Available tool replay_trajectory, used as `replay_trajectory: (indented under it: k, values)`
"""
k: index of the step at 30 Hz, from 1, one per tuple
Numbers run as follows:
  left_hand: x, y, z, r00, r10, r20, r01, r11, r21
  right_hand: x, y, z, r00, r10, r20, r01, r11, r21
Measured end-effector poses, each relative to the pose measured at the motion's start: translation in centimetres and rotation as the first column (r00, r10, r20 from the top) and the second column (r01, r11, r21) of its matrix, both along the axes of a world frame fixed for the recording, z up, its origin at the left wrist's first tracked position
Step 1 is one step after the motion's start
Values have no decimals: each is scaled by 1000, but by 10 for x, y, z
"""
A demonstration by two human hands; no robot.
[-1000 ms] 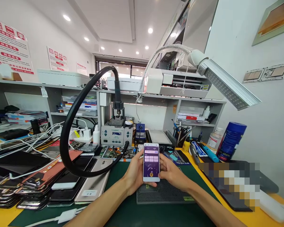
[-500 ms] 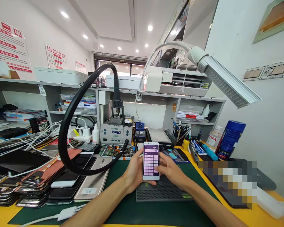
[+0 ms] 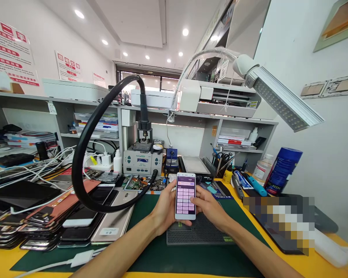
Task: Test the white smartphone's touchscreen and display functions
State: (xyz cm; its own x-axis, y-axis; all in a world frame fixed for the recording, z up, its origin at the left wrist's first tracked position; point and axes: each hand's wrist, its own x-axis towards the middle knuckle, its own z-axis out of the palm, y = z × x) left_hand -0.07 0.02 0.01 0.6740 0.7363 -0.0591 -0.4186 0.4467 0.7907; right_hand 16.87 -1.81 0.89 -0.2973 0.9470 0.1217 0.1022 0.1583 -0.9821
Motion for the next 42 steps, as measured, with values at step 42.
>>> replay_trajectory:
  k: [42]
  values:
    - [1, -1, 1, 1000, -3, 1, 3, 1000, -16, 0, 1, -2, 1000, -23, 21, 23, 1000, -6]
